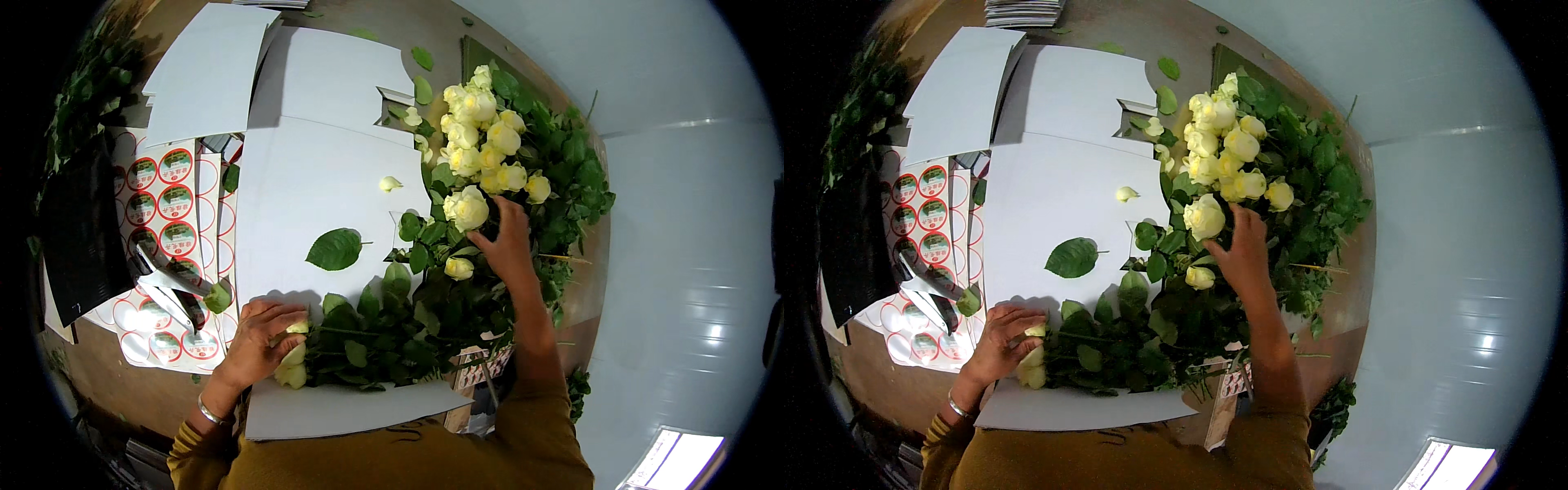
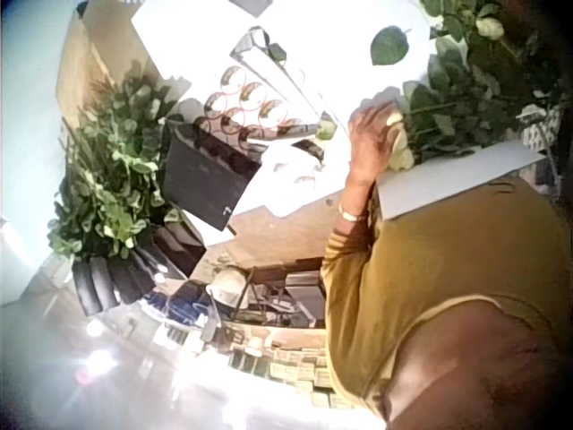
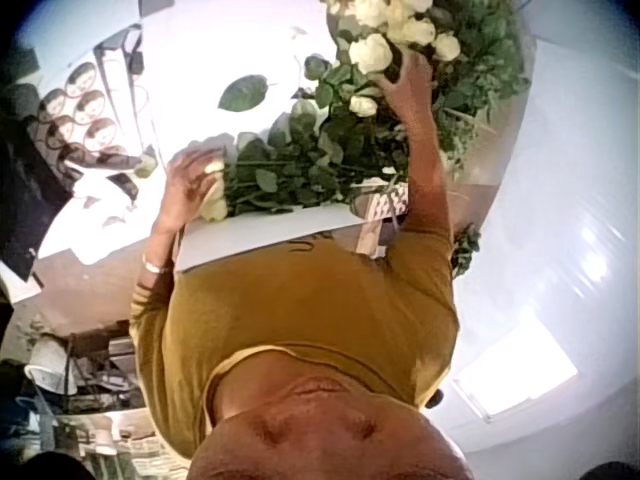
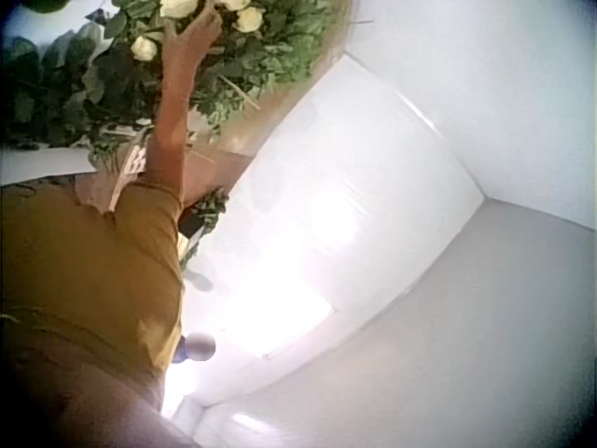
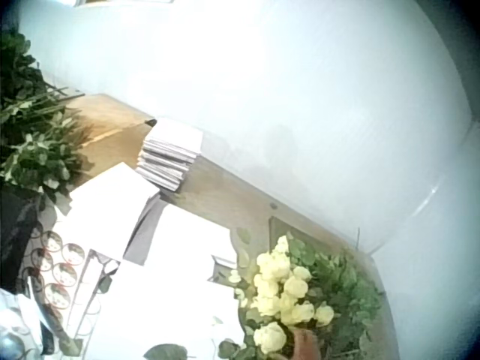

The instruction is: The person arranges white roses and green leaves into a black rectangular box, using a stapler to secure the wrapping. The person places the flowers and leaves into the box, folds the wrapping, and staples it closed.

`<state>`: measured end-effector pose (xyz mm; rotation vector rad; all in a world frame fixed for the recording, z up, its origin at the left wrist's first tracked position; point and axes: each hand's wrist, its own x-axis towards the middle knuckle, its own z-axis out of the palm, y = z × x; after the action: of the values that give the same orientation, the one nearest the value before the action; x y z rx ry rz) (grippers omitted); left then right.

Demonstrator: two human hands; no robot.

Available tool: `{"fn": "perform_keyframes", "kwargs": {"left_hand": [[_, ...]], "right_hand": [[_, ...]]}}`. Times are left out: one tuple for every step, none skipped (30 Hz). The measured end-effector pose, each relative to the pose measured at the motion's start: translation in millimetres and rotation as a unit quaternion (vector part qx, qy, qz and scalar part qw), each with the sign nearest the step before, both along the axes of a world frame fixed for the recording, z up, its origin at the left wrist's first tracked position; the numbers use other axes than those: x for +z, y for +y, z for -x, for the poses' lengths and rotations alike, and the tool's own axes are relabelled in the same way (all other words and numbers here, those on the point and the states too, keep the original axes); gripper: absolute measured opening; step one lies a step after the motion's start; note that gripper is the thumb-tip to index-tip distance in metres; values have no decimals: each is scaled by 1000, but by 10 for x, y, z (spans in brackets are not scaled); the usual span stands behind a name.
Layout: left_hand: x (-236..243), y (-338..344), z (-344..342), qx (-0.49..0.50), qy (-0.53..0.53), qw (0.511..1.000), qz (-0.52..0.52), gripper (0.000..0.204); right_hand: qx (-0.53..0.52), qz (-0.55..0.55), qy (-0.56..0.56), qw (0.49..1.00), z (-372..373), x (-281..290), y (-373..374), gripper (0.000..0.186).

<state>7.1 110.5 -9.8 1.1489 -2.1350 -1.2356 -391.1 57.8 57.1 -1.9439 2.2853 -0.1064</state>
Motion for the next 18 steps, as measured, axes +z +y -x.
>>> {"fn": "perform_keyframes", "kwargs": {"left_hand": [[8, -12, 3, -2, 4, 1000, 2, 35], [22, -22, 7, -8, 4, 1000, -1, 36], [41, -24, 5, -6, 0, 1000, -2, 36], [54, -14, 7, -5, -3, 1000, -6, 36], [65, -12, 1, 3, -4, 1000, -7, 36], [73, -18, 4, 2, 0, 1000, -9, 36], [65, -16, 20, 1, 7, 1000, -10, 36], [55, -12, 26, -1, 11, 1000, -11, 37], [57, -15, 9, -2, 12, 1000, -12, 37], [58, -17, 14, -2, 13, 1000, -12, 37], [55, -14, 42, -6, 14, 1000, -18, 38], [49, -14, 40, -9, 13, 1000, -24, 39], [43, -4, 25, -9, 9, 999, -31, 39], [35, 5, 7, -14, 7, 1000, -12, 39], [30, -12, 11, -23, 5, 1000, 3, 39], [8, 3, 3, -19, -10, 1000, 18, 39], [-40, 25, -18, -13, -4, 1000, 8, 39], [-64, -3, -4, -25, -2, 999, 22, 40]], "right_hand": [[25, 15, 32, 999, 51, -89, -32, 58], [-6, -30, -3, 1000, 113, -148, -31, 56], [-36, -34, -87, 995, 84, -99, -52, 55], [-66, -39, -169, 983, 17, 27, -28, 54], [-98, -44, -250, 962, -42, 145, 10, 53], [-74, 9, -326, 942, -64, 266, 106, 51], [-59, 26, -354, 933, -82, 367, 193, 51], [-44, 42, -382, 922, -116, 449, 274, 52], [-26, 59, -411, 909, -166, 533, 329, 53], [2, 78, -392, 917, -221, 632, 376, 56], [26, 104, -365, 925, -192, 702, 437, 55], [51, 130, -339, 930, -155, 782, 493, 54], [79, 153, -315, 933, -86, 862, 545, 53], [45, 244, -488, 837, 289, 999, 637, 47], [38, 341, -624, 702, 665, 1172, 762, 41], [43, 493, -320, 808, 313, 1499, 687, 32], [-91, 613, 28, 784, -37, 1835, 617, 24], [-29, 632, 34, 773, -282, 2059, 630, 25]]}}
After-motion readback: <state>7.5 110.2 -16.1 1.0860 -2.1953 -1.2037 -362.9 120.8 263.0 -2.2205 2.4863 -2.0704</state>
